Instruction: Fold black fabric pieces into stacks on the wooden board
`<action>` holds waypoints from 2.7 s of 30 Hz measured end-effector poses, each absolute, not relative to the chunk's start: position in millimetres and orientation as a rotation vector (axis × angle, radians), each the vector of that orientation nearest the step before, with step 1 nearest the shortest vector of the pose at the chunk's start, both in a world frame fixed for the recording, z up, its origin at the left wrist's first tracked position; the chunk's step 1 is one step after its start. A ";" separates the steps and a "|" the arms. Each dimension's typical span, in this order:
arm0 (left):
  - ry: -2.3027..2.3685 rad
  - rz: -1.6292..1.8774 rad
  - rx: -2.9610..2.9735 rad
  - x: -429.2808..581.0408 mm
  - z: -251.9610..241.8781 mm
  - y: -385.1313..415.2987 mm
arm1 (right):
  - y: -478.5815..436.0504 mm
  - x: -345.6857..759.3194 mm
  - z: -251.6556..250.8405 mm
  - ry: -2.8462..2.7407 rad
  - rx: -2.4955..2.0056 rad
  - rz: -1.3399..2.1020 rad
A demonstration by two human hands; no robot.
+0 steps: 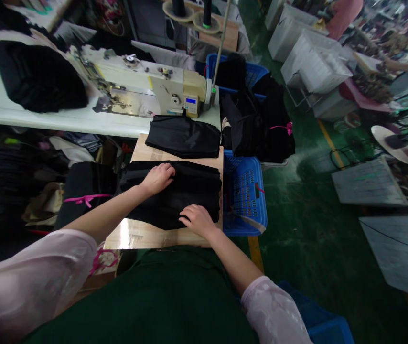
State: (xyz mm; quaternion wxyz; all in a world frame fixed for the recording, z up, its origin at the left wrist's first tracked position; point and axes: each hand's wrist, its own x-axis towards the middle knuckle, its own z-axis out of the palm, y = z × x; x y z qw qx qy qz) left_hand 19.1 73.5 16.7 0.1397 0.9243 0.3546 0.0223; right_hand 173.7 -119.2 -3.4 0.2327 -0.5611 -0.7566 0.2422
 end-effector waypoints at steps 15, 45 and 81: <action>0.698 -0.033 1.872 -26.8 6.4 27.5 | -98.3 175.1 -5.7 -1.735 -1.910 0.886; 0.655 -0.053 1.895 -24.8 10.6 32.2 | -101.8 162.2 -4.7 -1.611 -1.788 0.978; 0.665 -0.009 2.108 -24.4 1.0 17.7 | -103.6 167.5 -6.0 -1.806 -1.665 0.822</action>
